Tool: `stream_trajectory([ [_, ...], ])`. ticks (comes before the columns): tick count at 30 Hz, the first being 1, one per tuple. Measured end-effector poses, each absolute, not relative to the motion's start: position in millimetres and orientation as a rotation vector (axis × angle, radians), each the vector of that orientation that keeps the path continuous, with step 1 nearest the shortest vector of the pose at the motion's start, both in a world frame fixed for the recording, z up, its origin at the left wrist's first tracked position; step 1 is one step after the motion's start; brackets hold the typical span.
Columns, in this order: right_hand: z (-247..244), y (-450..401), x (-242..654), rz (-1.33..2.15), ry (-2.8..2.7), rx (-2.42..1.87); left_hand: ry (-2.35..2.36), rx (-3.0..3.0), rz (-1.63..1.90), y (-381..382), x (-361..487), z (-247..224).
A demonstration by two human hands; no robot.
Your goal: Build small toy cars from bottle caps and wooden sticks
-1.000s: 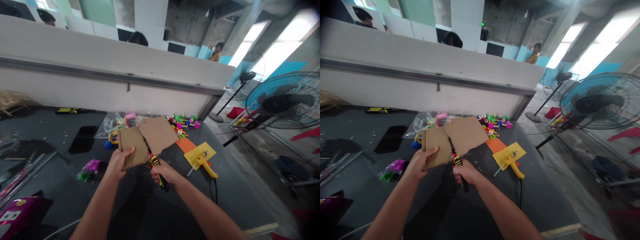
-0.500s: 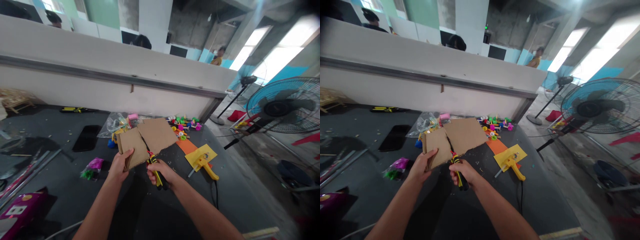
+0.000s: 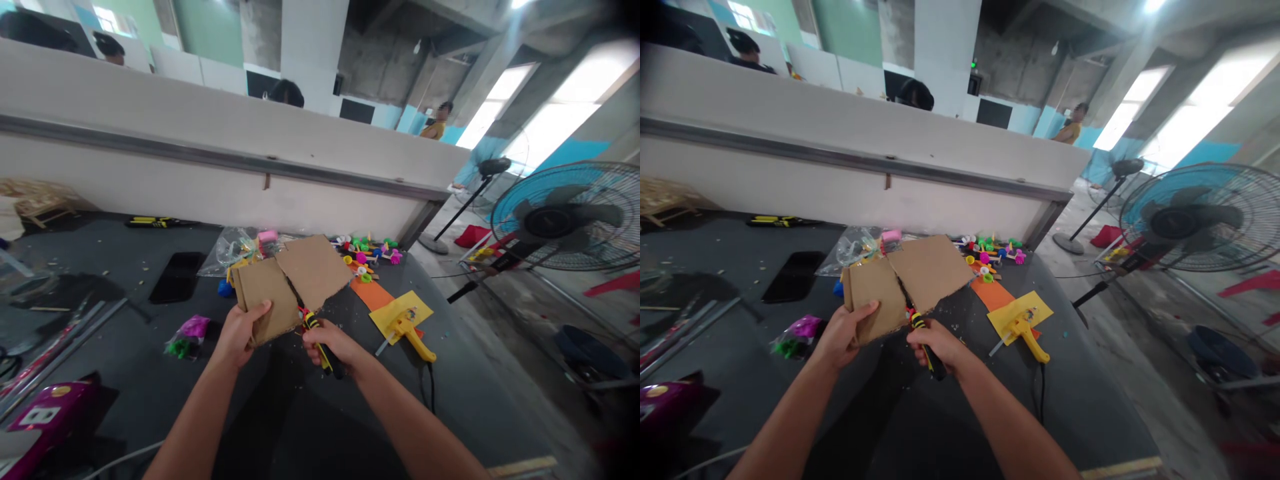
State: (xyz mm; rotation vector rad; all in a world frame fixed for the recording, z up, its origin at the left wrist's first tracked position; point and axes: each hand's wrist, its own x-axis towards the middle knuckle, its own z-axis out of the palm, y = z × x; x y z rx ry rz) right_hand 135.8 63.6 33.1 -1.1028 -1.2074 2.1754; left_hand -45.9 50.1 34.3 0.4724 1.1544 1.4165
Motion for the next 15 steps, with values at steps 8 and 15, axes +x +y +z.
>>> stream_trajectory([
  [8, 32, 55, 127, 2.256, -1.071, -1.026, 1.099, 0.386, 1.413, 51, -40, 34],
  [15, 37, 59, 118, 2.480, -0.781, -0.816, 0.942, 0.021, 1.498, 53, -38, 34],
])
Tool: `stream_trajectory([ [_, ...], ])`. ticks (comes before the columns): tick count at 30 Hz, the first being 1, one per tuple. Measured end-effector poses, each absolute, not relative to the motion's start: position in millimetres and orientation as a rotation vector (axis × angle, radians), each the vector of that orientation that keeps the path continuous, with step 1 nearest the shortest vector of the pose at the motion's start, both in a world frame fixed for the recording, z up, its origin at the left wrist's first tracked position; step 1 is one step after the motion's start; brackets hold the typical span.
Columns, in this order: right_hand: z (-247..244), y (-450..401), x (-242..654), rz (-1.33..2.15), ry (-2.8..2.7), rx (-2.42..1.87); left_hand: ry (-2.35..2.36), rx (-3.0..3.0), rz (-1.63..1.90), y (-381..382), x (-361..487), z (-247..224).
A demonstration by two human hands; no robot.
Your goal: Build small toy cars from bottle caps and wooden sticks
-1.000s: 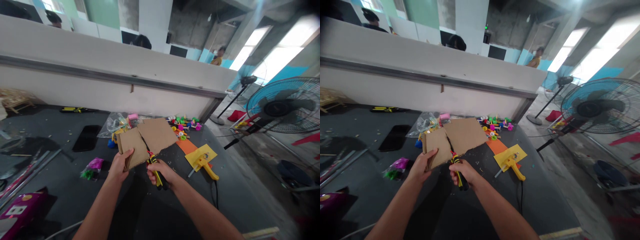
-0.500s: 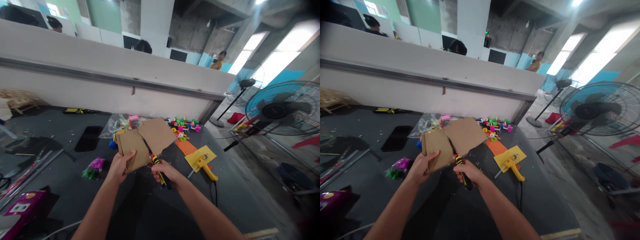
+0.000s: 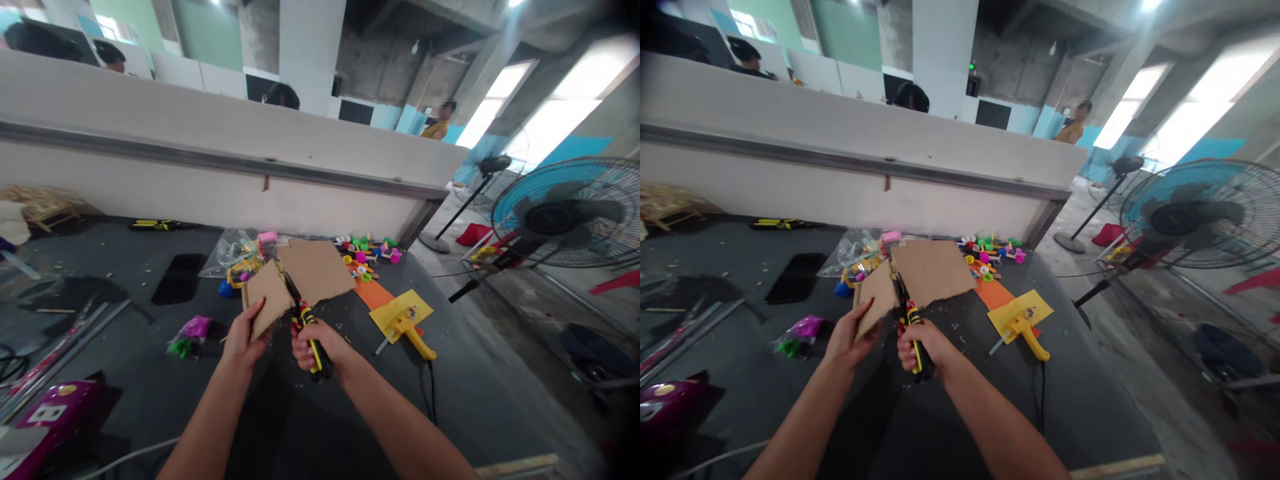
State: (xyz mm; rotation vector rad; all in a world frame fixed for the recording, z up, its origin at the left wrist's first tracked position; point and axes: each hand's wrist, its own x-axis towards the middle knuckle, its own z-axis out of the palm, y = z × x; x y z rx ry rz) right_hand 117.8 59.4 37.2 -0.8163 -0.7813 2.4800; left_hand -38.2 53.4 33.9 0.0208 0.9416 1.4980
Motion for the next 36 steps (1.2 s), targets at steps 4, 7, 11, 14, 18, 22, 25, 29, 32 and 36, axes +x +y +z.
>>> stream_trajectory([
  [4, 38, 65, 122, 2.544, -0.595, -0.646, 0.887, 0.001, 1.524, 49, -42, 33],
  [7, 39, 67, 131, 2.575, -0.644, -0.652, 0.999, 0.146, 1.516, 47, -44, 36],
  [11, 45, 64, 146, 2.527, -0.927, -0.742, 1.132, 0.328, 1.472, 48, -48, 37],
  [14, 50, 63, 154, 2.402, -1.116, -0.876, 1.186, 0.380, 1.447, 48, -51, 35],
  [18, 52, 65, 151, 2.312, -1.186, -1.015, 1.207, 0.442, 1.445, 48, -52, 35],
  [22, 47, 64, 141, 2.235, -1.222, -1.037, 1.214, 0.465, 1.475, 45, -52, 40],
  [25, 44, 62, 137, 2.186, -1.271, -1.084, 1.227, 0.465, 1.507, 42, -54, 43],
  [29, 44, 63, 135, 2.202, -1.204, -1.029, 1.276, 0.456, 1.455, 39, -54, 43],
  [32, 45, 65, 133, 2.249, -1.140, -0.960, 1.263, 0.485, 1.403, 36, -51, 41],
  [36, 45, 63, 126, 2.262, -1.072, -0.915, 1.242, 0.512, 1.402, 34, -48, 42],
])
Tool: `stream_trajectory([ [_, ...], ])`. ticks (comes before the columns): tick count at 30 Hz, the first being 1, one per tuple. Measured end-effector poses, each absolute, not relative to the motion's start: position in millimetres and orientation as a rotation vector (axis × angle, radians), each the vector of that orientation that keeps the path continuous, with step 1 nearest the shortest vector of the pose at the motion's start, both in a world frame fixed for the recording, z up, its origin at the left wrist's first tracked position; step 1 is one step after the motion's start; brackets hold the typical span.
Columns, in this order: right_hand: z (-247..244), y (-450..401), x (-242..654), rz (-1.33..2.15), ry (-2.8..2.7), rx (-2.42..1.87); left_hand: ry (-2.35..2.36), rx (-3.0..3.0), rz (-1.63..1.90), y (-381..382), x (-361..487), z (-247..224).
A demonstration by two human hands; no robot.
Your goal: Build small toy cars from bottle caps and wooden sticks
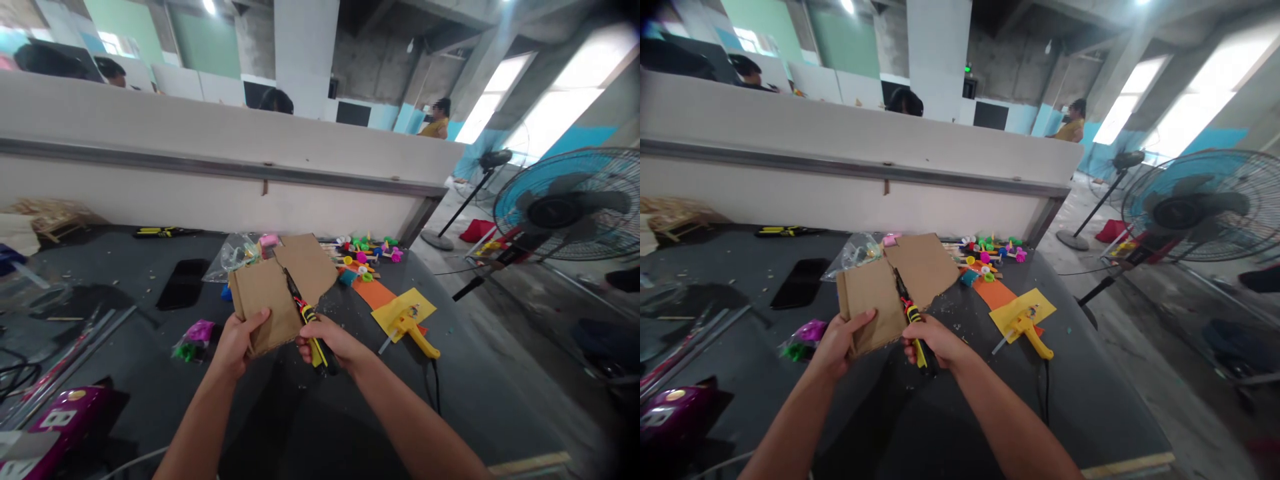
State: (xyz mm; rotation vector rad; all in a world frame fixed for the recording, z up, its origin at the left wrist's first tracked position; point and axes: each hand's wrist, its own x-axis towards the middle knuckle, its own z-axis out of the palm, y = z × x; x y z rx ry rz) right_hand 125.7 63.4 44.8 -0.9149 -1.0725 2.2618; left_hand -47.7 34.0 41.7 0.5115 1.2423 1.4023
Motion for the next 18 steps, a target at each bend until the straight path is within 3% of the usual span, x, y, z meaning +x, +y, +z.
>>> stream_trajectory([
  [12, 48, 49, 138, 2.515, -0.982, -0.777, 1.244, 0.514, 1.599, 35, -59, 50],
  [18, 51, 26, 169, 2.380, -1.183, -0.892, 1.233, 0.556, 1.734, 36, -71, 56],
])
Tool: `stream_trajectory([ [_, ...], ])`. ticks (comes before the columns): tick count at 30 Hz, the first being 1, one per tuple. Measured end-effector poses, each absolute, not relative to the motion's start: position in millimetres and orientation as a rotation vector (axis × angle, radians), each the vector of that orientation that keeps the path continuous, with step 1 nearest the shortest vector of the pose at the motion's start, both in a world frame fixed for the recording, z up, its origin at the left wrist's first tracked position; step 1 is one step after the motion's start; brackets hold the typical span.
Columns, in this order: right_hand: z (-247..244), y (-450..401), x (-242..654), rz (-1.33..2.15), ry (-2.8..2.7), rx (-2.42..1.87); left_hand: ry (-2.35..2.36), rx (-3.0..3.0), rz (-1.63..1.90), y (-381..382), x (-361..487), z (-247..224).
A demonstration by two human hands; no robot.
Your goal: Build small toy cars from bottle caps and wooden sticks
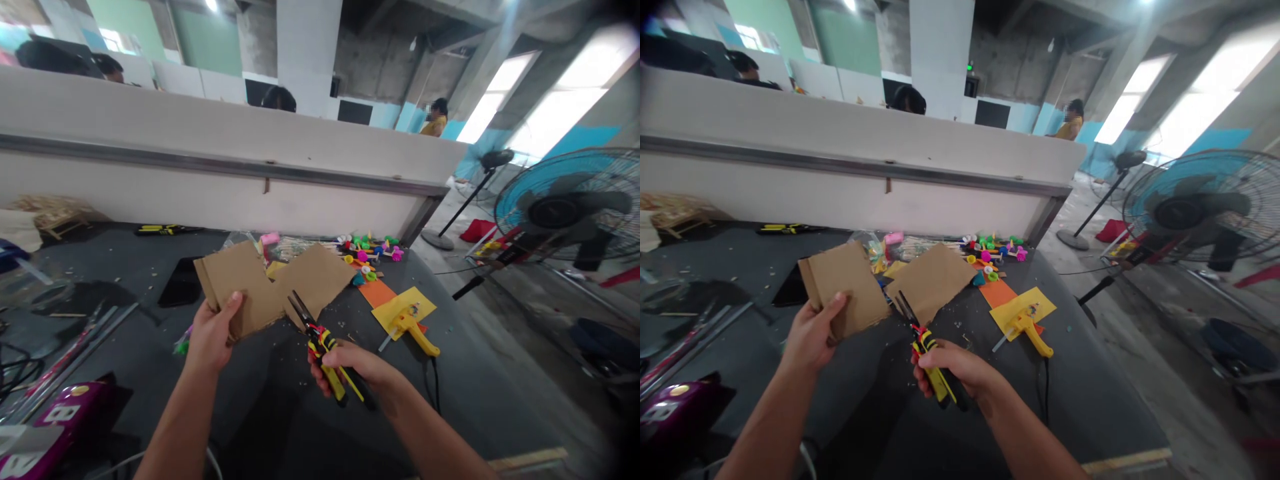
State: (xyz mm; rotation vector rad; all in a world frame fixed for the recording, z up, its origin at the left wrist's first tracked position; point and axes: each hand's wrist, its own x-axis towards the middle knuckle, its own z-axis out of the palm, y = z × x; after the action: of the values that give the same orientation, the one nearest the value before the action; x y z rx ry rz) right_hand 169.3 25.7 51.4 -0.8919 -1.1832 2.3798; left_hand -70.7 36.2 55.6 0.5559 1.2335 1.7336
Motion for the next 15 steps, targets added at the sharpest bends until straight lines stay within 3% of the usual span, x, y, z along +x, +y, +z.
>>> stream_trajectory([
  [3, 56, 26, 180, 2.049, -1.444, -1.167, 1.294, 0.626, 1.764, 41, -62, 51],
  [9, 46, 69, 181, 0.701, -1.879, -1.946, 1.290, 0.660, 1.690, 47, -29, 46],
  [15, 3, 88, 157, 0.235, -1.982, -2.145, 1.305, 0.722, 1.614, 47, -8, 41],
])
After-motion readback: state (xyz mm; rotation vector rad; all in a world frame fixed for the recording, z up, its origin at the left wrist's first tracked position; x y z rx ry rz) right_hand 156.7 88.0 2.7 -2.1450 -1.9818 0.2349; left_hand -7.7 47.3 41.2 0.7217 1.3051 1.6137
